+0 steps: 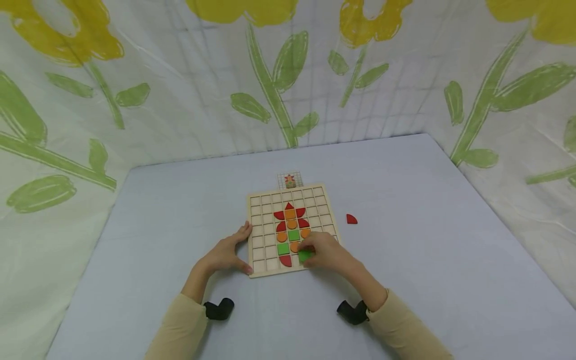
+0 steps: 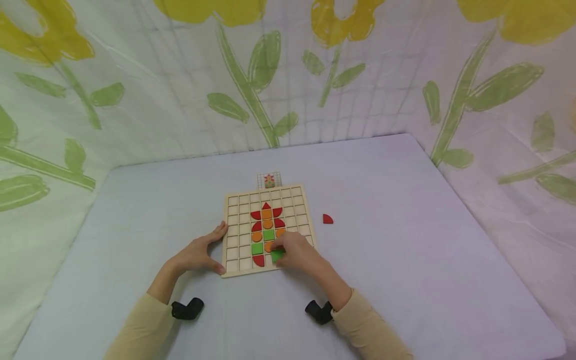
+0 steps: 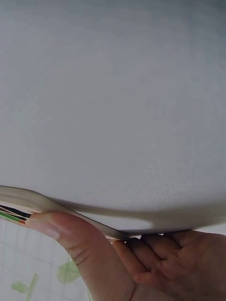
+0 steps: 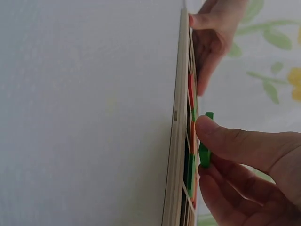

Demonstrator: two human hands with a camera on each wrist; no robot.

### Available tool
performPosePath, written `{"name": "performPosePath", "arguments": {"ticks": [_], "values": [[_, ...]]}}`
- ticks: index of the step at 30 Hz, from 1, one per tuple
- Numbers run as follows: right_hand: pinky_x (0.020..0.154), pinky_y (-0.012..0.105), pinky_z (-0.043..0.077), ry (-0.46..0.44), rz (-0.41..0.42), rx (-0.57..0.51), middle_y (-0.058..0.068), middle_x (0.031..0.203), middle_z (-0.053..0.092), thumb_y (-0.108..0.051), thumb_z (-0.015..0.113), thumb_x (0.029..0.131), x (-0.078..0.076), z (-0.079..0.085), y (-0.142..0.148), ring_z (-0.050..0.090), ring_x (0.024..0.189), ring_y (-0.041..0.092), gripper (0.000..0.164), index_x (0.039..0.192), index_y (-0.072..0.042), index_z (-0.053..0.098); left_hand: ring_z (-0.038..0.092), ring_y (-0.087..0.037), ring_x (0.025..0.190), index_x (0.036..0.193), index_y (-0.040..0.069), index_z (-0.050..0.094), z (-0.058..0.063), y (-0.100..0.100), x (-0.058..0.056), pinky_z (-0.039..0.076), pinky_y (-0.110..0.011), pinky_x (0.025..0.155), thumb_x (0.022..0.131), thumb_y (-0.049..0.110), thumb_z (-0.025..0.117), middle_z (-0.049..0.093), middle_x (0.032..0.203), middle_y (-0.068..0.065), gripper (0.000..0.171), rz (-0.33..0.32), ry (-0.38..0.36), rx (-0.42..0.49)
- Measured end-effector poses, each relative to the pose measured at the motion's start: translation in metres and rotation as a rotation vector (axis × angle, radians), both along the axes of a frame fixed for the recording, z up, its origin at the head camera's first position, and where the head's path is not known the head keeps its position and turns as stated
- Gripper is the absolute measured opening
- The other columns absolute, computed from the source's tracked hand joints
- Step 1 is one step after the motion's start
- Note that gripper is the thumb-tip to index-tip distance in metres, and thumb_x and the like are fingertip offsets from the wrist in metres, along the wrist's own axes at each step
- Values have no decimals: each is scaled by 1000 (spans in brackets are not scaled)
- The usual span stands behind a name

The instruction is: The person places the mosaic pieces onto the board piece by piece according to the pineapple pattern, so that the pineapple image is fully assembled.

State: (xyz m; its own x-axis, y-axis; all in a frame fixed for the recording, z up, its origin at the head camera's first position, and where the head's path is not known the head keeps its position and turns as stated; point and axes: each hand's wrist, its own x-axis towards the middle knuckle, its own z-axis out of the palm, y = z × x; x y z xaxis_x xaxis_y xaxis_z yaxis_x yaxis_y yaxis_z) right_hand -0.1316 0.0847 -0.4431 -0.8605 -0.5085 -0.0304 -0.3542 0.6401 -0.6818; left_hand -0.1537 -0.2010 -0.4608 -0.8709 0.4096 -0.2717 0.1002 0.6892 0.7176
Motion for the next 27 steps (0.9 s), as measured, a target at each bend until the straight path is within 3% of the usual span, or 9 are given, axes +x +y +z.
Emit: {"name": "performPosePath", "arguments": {"ticks": [9,27], "values": [[71,25,52,92,97,52,5,91,71,-2,85,69,1,-2,-15,60,82,17,28,95,-1,74,12,-36,146,151,-2,24,0,0,0,16,-55,115,56,15,94,14,159,-16,119,-3,18,-2],[70,27,52,82,91,68,4,89,71,-1,85,70,2,-3,-17,59,81,17,26,94,-2,74,12,-37,146,151,-2,24,2,1,1,16,-54,115,56,15,93,14,159,-16,118,1,16,-10]]}}
